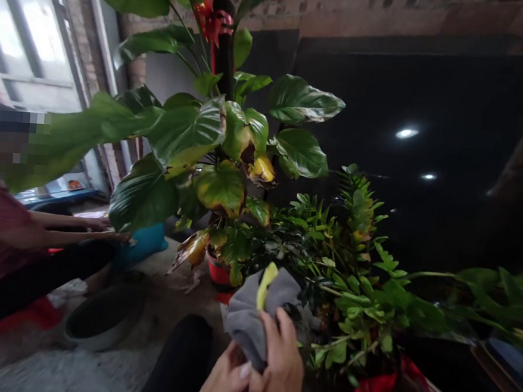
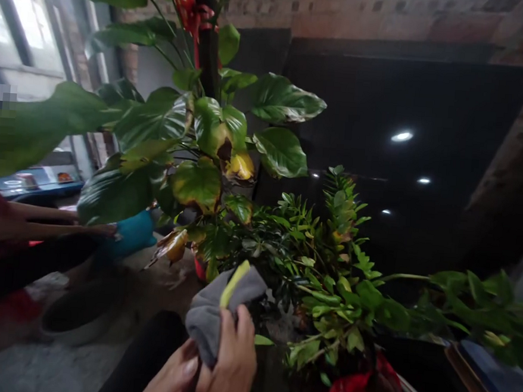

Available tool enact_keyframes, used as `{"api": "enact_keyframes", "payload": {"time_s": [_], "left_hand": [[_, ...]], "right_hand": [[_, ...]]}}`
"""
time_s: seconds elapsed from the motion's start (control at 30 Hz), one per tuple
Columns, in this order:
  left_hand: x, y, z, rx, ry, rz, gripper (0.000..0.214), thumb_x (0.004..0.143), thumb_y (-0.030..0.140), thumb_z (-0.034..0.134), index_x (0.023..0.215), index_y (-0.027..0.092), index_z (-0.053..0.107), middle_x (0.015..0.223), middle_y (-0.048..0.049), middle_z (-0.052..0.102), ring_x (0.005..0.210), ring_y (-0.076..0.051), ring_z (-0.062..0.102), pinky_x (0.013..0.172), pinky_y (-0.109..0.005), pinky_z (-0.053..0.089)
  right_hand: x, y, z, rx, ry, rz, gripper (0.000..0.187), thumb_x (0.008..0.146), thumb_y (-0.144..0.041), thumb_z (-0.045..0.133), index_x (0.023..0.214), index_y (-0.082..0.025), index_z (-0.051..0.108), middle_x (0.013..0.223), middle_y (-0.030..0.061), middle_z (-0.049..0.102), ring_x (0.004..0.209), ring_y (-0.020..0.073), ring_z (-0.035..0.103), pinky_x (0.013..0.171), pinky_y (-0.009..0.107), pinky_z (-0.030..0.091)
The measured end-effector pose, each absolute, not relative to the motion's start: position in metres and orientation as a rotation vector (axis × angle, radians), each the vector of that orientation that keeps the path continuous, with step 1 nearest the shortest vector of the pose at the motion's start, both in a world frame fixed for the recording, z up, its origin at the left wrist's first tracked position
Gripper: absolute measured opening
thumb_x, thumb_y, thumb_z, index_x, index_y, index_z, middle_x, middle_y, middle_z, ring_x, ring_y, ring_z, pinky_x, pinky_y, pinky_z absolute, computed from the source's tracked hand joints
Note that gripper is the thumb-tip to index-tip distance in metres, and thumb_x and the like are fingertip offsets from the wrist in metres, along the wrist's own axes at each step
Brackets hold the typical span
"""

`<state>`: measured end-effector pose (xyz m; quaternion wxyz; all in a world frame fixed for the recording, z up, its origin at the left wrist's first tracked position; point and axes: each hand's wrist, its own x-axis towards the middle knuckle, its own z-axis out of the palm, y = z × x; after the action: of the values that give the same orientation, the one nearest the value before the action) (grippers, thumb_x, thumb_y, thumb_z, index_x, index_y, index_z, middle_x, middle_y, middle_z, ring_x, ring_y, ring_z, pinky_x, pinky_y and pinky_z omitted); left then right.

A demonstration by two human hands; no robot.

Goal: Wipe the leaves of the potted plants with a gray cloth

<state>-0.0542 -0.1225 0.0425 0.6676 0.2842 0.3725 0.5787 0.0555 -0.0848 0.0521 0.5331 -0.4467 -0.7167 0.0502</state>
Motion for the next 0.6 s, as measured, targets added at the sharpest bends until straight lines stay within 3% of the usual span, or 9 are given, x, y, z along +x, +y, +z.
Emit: {"api": "enact_keyframes", "payload": {"time_s": [0.1,0.3,0.47,0.6], "left_hand": [[-0.048,-0.115,0.058,0.404,0.862,1.394,0.052,0.062,0.038,0.074,0.108,0.017,0.062,0.108,-0.0099,0.067,0.112,-0.030,0.057,0.098,-0.042,0.043],[-0.050,-0.104,0.081,0.045,0.850,1.379,0.018,0.061,0.026,0.068,0.075,0.017,0.060,0.072,-0.0038,0.068,0.096,-0.028,0.065,0.089,-0.040,0.051],[-0.059,-0.098,0.084,-0.051,0.957,1.244,0.024,0.064,0.032,0.069,0.055,0.021,0.050,0.047,0.0011,0.056,0.068,-0.024,0.067,0.076,-0.037,0.056],[-0.065,-0.094,0.084,-0.011,1.086,1.306,0.005,0.071,0.017,0.064,0.068,0.015,0.060,0.048,-0.0001,0.063,0.049,-0.019,0.065,0.061,-0.032,0.057]], "right_hand": [[0.037,-0.096,0.055,-0.911,-1.844,0.031,0.057,0.071,-0.015,0.047,0.128,-0.021,0.048,0.121,0.0132,0.059,0.097,0.0313,0.058,0.080,0.046,0.048],[0.037,-0.101,0.052,-0.769,-1.891,0.182,0.075,0.047,-0.010,0.045,0.122,-0.015,0.052,0.121,0.0124,0.060,0.106,0.0321,0.055,0.088,0.047,0.045],[0.047,-0.095,0.045,-0.644,-1.921,0.445,0.048,0.056,-0.024,0.057,0.103,-0.022,0.065,0.110,0.0095,0.067,0.096,0.0297,0.062,0.082,0.040,0.050],[0.073,-0.098,0.034,-0.751,-1.744,0.768,0.016,0.065,-0.030,0.060,0.077,-0.026,0.069,0.074,0.0030,0.071,0.067,0.0207,0.065,0.062,0.029,0.052]]}}
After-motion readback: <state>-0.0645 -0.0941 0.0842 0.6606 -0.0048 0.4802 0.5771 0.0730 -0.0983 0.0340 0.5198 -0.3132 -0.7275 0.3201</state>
